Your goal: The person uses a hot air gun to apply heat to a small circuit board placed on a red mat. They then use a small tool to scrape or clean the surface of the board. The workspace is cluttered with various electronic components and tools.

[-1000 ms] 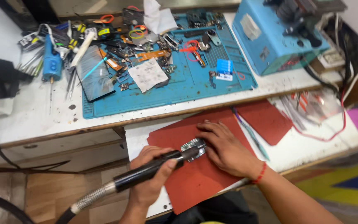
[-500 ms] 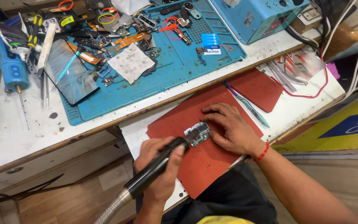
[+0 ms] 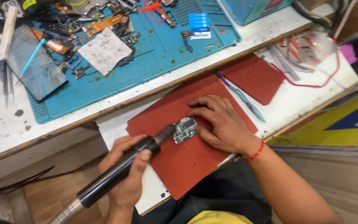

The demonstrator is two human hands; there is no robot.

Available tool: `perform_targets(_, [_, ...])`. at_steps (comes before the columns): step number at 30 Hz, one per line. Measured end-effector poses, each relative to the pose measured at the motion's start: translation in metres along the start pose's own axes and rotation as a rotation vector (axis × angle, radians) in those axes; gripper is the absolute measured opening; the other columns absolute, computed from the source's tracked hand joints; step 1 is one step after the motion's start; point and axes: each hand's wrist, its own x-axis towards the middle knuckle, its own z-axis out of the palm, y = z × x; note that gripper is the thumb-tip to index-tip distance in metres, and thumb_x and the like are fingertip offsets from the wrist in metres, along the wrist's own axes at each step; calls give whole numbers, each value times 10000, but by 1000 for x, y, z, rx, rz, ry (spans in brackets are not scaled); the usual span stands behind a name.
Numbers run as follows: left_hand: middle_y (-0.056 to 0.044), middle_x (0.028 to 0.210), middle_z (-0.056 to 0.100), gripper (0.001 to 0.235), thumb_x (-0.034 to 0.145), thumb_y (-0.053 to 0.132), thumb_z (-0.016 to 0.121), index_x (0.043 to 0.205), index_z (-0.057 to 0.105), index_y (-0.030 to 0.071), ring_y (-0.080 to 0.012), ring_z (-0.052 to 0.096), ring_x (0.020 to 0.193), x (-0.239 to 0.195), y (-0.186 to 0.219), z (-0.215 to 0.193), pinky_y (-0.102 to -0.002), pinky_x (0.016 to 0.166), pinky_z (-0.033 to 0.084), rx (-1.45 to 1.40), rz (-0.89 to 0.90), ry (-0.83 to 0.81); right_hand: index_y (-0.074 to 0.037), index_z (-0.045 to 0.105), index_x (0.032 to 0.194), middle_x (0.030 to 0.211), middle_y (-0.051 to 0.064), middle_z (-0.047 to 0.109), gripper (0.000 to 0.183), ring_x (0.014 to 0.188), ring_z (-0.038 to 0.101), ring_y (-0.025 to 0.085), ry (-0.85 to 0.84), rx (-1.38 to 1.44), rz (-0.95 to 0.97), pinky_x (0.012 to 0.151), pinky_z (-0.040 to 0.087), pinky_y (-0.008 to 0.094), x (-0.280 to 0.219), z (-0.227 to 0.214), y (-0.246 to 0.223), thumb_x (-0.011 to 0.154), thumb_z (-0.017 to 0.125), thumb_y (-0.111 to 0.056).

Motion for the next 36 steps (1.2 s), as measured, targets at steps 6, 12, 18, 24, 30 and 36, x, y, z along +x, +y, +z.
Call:
perform_targets(6, [-83, 997, 766, 348, 874, 294, 805, 1080, 739, 21, -195, 693, 970, 3, 4, 4, -323, 894, 567, 162, 211, 2, -95, 677, 1192, 1352, 109, 585, 385, 1299, 504, 346, 4, -4, -13, 1078, 386, 487, 3, -3, -8, 812, 725, -140])
perform_targets(12, [-107, 1014, 764, 356, 905, 312, 788, 1088, 741, 10, -205, 681, 945, 3, 7, 8, -322, 865, 566, 134, 146, 53, -74, 658, 1207, 1332, 114, 583, 385, 1271, 532, 350, 23, 44, 14, 1071, 419, 468, 3, -3, -6, 836, 735, -140])
perform_targets(18, [-112, 1047, 745, 381, 930, 321, 773, 1135, 721, 4, -201, 703, 953, 1, 8, 9, -307, 887, 570, 35, 105, 122, -70, 683, 1176, 1327, 129, 592, 358, 1264, 537, 353, 32, 39, -11, 1068, 425, 474, 2, -4, -6, 827, 744, -126])
perform_targets(24, [-104, 1044, 749, 349, 936, 322, 772, 1103, 712, 21, -203, 729, 946, -1, 4, 16, -311, 871, 607, 32, 105, 188, -65, 691, 1180, 1341, 135, 586, 356, 1277, 523, 366, 24, 8, -36, 1071, 424, 477, 1, -2, -7, 837, 760, -131])
perform_targets(30, [-70, 1009, 761, 298, 943, 284, 783, 1094, 742, 30, -204, 712, 927, -1, -1, 17, -318, 895, 585, 172, 226, 47, -68, 692, 1186, 1338, 129, 593, 358, 1285, 529, 355, 11, 28, -16, 1075, 432, 468, -3, -2, -3, 840, 756, -127])
perform_targets(36, [-64, 1023, 761, 306, 904, 256, 810, 1092, 734, 26, -194, 723, 927, 3, -1, 20, -311, 885, 587, 96, 220, 47, -77, 698, 1147, 1306, 113, 601, 336, 1263, 536, 342, 25, 28, -19, 1068, 426, 473, -1, -2, -2, 826, 766, -146])
